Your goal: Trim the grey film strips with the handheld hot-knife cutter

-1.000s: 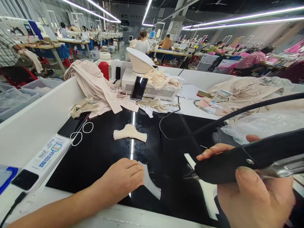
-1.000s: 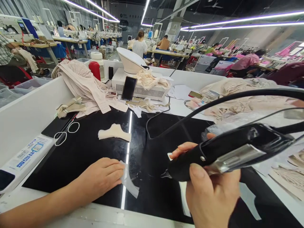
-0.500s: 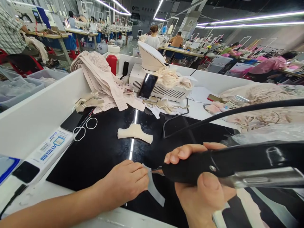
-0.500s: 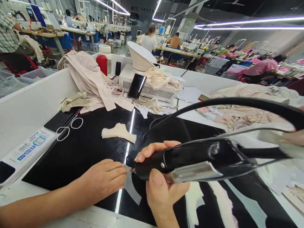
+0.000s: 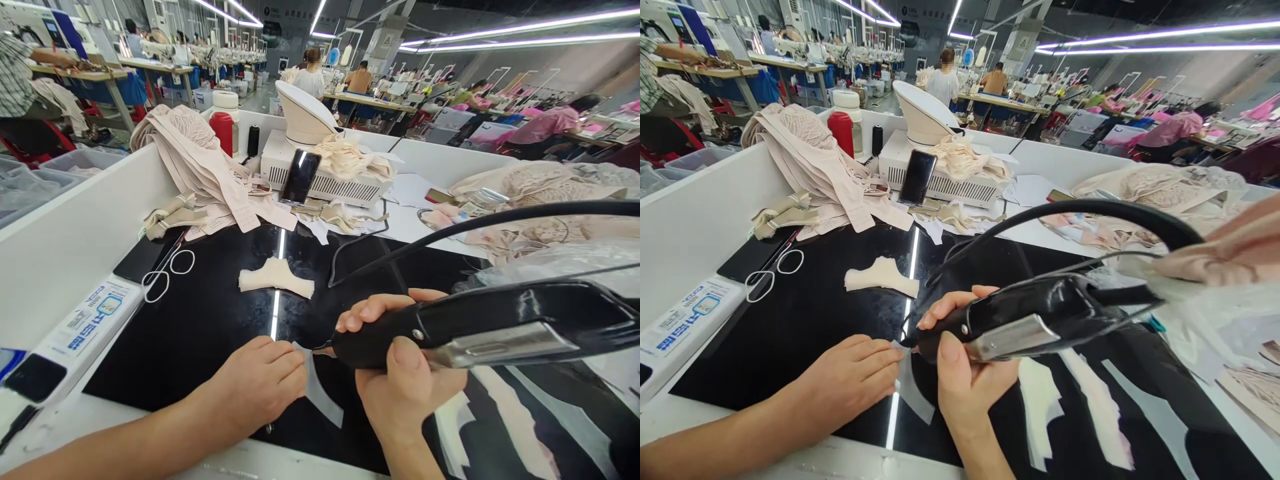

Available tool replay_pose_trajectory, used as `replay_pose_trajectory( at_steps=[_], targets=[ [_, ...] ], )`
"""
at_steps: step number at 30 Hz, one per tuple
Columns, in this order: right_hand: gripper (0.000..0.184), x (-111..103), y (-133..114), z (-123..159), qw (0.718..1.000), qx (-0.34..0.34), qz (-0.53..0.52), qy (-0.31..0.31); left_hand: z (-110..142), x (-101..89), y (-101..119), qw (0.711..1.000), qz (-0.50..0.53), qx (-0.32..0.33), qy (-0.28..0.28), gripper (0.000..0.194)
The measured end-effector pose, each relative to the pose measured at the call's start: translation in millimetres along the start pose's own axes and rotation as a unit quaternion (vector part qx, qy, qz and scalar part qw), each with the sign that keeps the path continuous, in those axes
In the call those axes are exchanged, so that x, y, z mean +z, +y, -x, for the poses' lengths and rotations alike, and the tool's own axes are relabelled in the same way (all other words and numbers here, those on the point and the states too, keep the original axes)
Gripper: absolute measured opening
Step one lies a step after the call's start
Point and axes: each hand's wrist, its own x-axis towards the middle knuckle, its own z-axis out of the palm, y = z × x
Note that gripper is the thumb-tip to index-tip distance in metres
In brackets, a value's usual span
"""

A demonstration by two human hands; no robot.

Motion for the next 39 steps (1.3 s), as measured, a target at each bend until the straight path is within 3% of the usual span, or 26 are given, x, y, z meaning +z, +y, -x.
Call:
replay_pose_trajectory(
  at_steps=[10,19,39],
  targets=[
    [0.027,2,2,3,1.0,0.005,-0.005,0.002,4,1.9,-2,1.0,0.017,-0.004,0.005,0.021],
    [0.034,10,6,3,0.999,0.006,-0.035,-0.001,5,3.7,-5,1.0,0.019,0.0,-0.01,0.014],
    [0.034,18,15,2,0.999,0.019,-0.038,-0.001,8,12.8,-5,1.0,0.015,-0.004,0.014,0.023]
  ],
)
